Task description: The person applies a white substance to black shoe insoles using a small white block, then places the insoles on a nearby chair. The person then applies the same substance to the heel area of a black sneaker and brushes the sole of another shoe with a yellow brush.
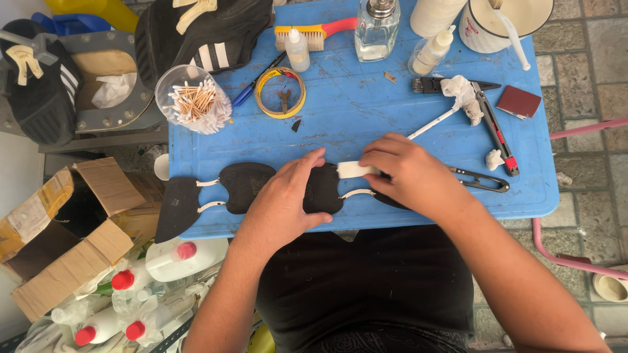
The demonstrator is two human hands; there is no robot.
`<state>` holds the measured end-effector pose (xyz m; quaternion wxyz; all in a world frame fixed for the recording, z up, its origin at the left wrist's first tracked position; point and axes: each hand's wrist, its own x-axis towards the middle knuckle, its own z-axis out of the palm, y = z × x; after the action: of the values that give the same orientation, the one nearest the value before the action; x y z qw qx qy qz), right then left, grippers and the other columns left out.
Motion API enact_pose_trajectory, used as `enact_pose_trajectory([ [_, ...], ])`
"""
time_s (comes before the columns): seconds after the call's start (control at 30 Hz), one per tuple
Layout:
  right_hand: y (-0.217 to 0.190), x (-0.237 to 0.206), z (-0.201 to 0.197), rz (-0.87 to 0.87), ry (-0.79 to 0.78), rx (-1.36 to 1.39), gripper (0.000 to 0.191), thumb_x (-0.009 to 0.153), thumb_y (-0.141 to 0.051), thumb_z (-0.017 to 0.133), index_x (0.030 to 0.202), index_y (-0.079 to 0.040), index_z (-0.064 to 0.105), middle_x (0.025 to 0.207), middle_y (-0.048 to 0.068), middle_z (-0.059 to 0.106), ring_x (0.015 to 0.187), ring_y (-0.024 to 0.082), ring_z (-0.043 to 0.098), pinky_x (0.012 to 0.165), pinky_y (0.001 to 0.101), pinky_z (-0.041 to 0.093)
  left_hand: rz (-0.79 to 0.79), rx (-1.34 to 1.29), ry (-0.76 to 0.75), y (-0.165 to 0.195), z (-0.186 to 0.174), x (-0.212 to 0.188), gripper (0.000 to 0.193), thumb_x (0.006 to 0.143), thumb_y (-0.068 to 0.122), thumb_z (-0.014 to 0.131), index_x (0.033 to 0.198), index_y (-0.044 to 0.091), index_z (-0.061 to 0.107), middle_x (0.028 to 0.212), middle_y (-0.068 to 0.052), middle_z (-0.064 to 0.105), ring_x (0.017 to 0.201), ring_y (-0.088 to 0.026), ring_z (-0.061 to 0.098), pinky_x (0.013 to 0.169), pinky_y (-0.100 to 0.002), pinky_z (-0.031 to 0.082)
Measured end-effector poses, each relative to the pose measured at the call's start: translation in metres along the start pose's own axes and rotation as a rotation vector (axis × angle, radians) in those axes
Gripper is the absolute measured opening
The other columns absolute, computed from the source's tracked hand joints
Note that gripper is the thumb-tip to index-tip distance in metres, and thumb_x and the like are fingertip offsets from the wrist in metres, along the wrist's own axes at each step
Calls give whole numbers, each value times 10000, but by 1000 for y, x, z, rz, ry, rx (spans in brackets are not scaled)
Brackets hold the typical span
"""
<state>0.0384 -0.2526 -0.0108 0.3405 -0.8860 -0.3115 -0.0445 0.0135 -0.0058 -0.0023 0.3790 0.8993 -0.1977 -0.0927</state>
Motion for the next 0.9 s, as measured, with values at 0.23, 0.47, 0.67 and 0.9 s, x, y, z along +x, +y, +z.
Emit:
enact_pose_trajectory([
  [0.23,5,-8,-18,38,53,-3,238,760,-55,823,969,-12,717,1033,91,721,946,284,683,793,385,575,-9,-2,0,0,0,-1,1109,543,154,964,1487,46,392,1368,-139,624,1276,-336,583,1044,-411,478],
  [0.47,4,-7,-14,43,23,10,245,757,-53,831,972,-10,721,1038,111,730,950,298,690,786,380,578,11,0,9,-1,0,-1,1104,544,159,963,1483,45,394,1370,-136,622,1283,-336,579,1050,-410,477],
  [0.67,11,-27,-27,63,117,-24,266,759,-54,829,1000,-14,724,1058,107,728,1002,297,692,842,379,576,4,70,-19,3,0,-1,1063,568,178,961,1472,66,413,1393,-165,580,1306,-357,551,1058,-433,461],
  [0.9,6,-41,-46,159,77,-89,258,748,-52,820,984,-9,724,1003,101,726,956,289,698,826,382,576,14,140,-36,7,2,3,1024,572,194,949,1452,72,440,1390,-183,584,1314,-372,526,1065,-466,429],
])
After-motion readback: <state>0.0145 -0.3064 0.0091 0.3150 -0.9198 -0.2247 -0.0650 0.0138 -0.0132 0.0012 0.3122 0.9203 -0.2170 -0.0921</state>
